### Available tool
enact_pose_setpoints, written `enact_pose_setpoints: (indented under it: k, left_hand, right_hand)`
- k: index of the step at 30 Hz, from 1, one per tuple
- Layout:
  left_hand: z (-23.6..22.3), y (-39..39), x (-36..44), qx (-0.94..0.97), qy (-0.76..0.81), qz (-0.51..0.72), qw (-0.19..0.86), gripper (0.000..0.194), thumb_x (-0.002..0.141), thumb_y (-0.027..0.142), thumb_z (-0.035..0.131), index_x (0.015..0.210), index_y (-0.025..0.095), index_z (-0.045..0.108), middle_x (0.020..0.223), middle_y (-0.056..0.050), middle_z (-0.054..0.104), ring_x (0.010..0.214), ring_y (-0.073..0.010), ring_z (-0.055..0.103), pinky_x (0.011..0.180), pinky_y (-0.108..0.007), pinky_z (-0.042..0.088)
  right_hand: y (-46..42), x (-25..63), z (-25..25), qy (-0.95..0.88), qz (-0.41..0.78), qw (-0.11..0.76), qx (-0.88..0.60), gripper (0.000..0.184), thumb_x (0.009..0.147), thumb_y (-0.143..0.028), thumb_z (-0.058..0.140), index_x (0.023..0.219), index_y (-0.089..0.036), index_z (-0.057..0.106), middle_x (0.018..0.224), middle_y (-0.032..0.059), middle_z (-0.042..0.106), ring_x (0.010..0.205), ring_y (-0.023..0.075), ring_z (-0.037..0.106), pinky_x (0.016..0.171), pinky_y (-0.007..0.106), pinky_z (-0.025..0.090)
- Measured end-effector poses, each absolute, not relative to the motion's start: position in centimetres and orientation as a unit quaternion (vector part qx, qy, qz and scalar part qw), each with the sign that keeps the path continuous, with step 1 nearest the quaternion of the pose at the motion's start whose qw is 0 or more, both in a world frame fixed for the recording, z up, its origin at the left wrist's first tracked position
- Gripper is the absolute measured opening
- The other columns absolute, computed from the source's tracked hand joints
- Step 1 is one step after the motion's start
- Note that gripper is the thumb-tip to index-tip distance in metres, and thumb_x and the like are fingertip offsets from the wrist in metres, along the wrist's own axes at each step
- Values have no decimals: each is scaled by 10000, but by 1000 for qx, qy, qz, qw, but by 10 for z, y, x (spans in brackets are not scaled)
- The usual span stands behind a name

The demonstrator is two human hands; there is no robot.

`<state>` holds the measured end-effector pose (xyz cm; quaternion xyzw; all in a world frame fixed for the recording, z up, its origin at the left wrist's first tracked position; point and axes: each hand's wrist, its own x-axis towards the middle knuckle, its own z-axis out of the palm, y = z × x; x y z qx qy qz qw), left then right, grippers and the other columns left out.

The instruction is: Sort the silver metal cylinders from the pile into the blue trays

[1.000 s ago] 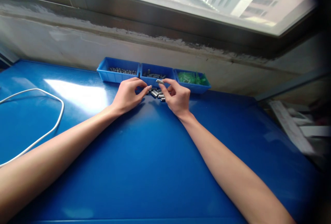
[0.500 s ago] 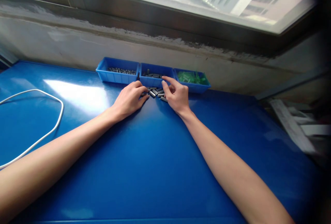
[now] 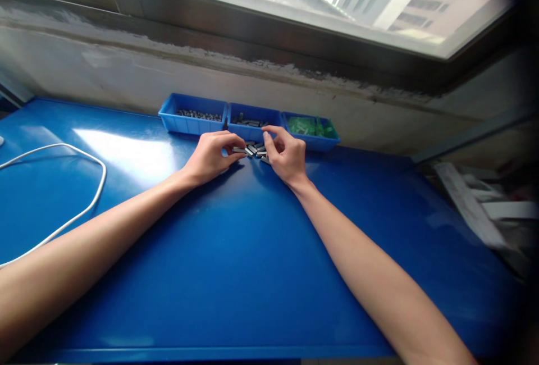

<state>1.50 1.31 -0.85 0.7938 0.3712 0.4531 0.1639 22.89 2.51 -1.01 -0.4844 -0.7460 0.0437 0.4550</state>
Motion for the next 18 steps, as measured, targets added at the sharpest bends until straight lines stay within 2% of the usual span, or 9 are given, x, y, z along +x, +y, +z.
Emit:
enact_pose_setpoints:
  k: [3, 6, 12, 18]
  left_hand:
    - [-9, 13, 16, 764, 376, 468, 235, 254, 864, 375, 727, 979, 159, 795, 976, -97, 796, 831, -217, 753, 800, -312, 591]
    - [-9, 13, 17, 736, 370, 476, 309, 326, 865, 430, 739, 1033, 154, 785, 1030, -102, 798, 907, -241, 769, 864, -328, 607]
    - [-8, 14, 17, 708, 371, 469, 376, 387, 915, 533, 670, 966, 150, 699, 736, -48, 743, 632, -165, 704, 630, -243, 563]
    - [-6, 16, 16, 679, 394, 474, 398, 392, 923, 567, 648, 994, 185, 593, 688, -10, 705, 587, -135, 650, 599, -214, 516]
  right_hand:
    - [24, 228, -10, -747, 43, 455, -483, 306, 987, -436, 541, 1064, -227, 750, 545, -39, 572, 487, 144, 537, 601, 272, 448]
    - [23, 227, -9, -752, 44, 452, -477, 292, 983, -418, 543, 1057, -226, 751, 540, -40, 566, 486, 142, 540, 608, 273, 447]
    - [19, 226, -9, -762, 46, 447, -466, 270, 972, -387, 558, 1054, -216, 751, 558, -32, 595, 507, 138, 552, 612, 263, 456]
    - [13, 227, -9, -798, 64, 421, -427, 268, 902, -349, 657, 1125, -219, 731, 605, -35, 634, 524, 123, 563, 605, 241, 463]
